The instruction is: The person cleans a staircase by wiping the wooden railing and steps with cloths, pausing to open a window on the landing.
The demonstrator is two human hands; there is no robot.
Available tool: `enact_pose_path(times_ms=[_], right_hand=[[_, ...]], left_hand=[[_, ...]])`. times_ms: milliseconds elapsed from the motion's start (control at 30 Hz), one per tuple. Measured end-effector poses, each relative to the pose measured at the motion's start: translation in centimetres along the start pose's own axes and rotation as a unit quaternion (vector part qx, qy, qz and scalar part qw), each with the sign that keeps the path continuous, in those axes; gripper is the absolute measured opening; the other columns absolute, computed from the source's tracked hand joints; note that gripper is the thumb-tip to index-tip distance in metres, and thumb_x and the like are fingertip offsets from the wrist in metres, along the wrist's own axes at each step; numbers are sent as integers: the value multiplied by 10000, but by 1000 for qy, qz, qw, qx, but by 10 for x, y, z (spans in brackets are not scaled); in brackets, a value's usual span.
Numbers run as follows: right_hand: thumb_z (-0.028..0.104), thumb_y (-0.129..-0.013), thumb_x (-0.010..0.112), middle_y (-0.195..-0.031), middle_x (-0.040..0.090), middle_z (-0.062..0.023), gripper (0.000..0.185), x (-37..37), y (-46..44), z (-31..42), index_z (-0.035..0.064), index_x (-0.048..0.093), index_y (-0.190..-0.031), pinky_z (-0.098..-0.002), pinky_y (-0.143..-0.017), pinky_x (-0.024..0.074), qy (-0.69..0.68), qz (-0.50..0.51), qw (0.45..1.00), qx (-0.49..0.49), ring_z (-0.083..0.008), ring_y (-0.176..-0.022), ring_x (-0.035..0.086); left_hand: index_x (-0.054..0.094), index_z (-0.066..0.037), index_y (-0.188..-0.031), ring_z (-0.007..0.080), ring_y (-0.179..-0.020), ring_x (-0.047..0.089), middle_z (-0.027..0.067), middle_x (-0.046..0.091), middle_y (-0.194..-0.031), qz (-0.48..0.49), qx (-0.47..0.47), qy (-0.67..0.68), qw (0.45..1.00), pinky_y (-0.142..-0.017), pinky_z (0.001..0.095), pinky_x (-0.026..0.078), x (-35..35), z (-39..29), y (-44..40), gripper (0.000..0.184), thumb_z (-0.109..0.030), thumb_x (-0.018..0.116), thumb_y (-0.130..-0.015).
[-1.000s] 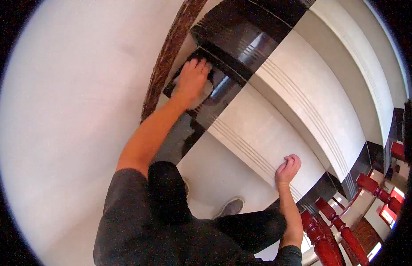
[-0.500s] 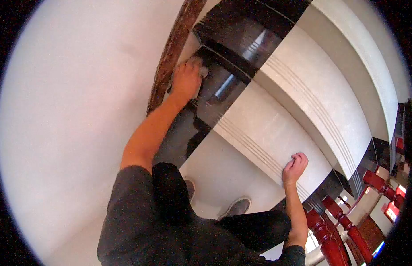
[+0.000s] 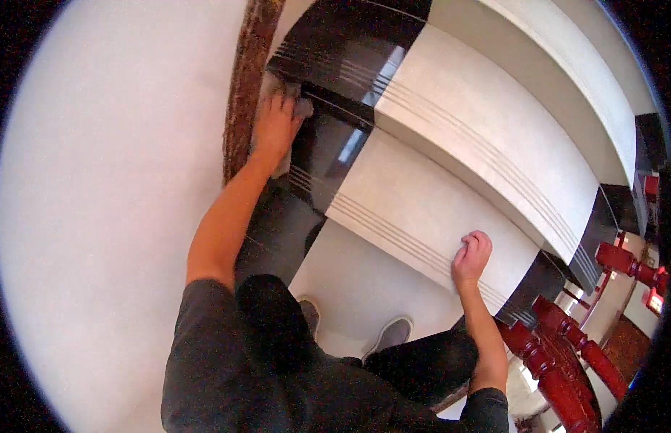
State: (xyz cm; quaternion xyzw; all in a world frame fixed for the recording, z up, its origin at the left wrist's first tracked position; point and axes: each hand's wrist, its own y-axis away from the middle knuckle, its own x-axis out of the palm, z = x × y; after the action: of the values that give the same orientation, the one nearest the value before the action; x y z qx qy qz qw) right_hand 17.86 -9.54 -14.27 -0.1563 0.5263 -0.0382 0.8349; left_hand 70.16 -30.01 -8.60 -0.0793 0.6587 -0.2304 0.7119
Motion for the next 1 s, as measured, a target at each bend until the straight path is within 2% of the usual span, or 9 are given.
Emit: enact_pose_path(times_ms=[33, 100, 133, 333, 500, 567, 700, 833, 1000], right_hand=[[-70, -706, 605, -1132, 589, -177, 297, 0, 1, 0, 38, 591, -982, -502, -1013, 437, 4, 4, 1000, 5, -390, -1133, 557], [-69, -708, 607, -1145, 583, -177, 296, 0, 0, -1, 40, 591, -983, -503, -1015, 436, -5, 15, 1000, 8, -385, -1143, 554], [-69, -708, 607, -1145, 583, -177, 296, 0, -2, -2, 40, 591, -983, -503, -1015, 436, -2, 17, 1000, 13, -385, -1143, 554], [-56, -724, 602, -1141, 587, -172, 281, -3, 3, 1, 40, 598, -988, -501, -1019, 433, 3, -6, 1000, -1, -384, -1138, 560], [-42, -719, 606, -1131, 590, -164, 284, 0, 1, -4, 42, 604, -990, -490, -1015, 435, -11, -6, 1000, -2, -380, -1141, 562], [-41, -716, 607, -1128, 592, -161, 285, 0, 0, -3, 42, 605, -988, -491, -1015, 434, -17, -12, 1000, 4, -376, -1144, 563], [-47, -709, 613, -1121, 595, -154, 287, -4, -1, -3, 42, 607, -982, -492, -1011, 441, -26, -6, 1000, 2, -364, -1151, 568], [-53, -707, 618, -1123, 594, -151, 286, -3, 1, -3, 39, 606, -978, -490, -995, 450, -24, -25, 999, -2, -362, -1141, 570], [-60, -709, 622, -1123, 590, -149, 288, -1, 1, -3, 39, 607, -979, -488, -968, 453, -24, -21, 1000, 0, -367, -1104, 568]], left_hand=[[608, -22, -1230, 421, -1191, 568, 204, 619, -1250, 5, 2, 6, 1000, -966, 539, 491, 33, -4, -5, 462, -204, 757, -833], [645, -20, -1181, 416, -1166, 576, 200, 642, -1215, 0, -210, 30, 977, -948, 548, 466, 72, -30, -13, 448, -223, 760, -799], [645, -20, -1181, 416, -1166, 576, 200, 642, -1215, 4, -208, 34, 977, -948, 548, 466, 74, -39, -14, 448, -223, 760, -799], [685, -74, -1134, 371, -1107, 603, 147, 676, -1162, 5, 10, 278, 961, -940, 513, 440, 35, -126, 32, 360, -188, 697, -792], [671, -78, -1252, 374, -1226, 577, 163, 640, -1291, 281, 210, 396, 849, -1018, 490, 456, -50, -117, 165, 456, -112, 745, -804], [675, -67, -1258, 361, -1231, 592, 179, 633, -1313, 378, 130, 502, 767, -1049, 471, 462, -77, -83, 183, 419, -117, 738, -847], [639, -6, -1246, 352, -1190, 619, 180, 666, -1239, 214, -145, 416, 872, -1035, 411, 490, -62, -24, 118, 389, -97, 707, -874], [512, 56, -1356, 417, -1166, 605, 254, 599, -1274, -65, -207, 246, 945, -998, 472, 476, 21, 5, 32, 590, -204, 761, -888], [469, 115, -1357, 472, -1257, 505, 313, 527, -1352, -90, -257, 46, 961, -1086, 541, 393, 87, -131, -1, 689, -274, 729, -851]])
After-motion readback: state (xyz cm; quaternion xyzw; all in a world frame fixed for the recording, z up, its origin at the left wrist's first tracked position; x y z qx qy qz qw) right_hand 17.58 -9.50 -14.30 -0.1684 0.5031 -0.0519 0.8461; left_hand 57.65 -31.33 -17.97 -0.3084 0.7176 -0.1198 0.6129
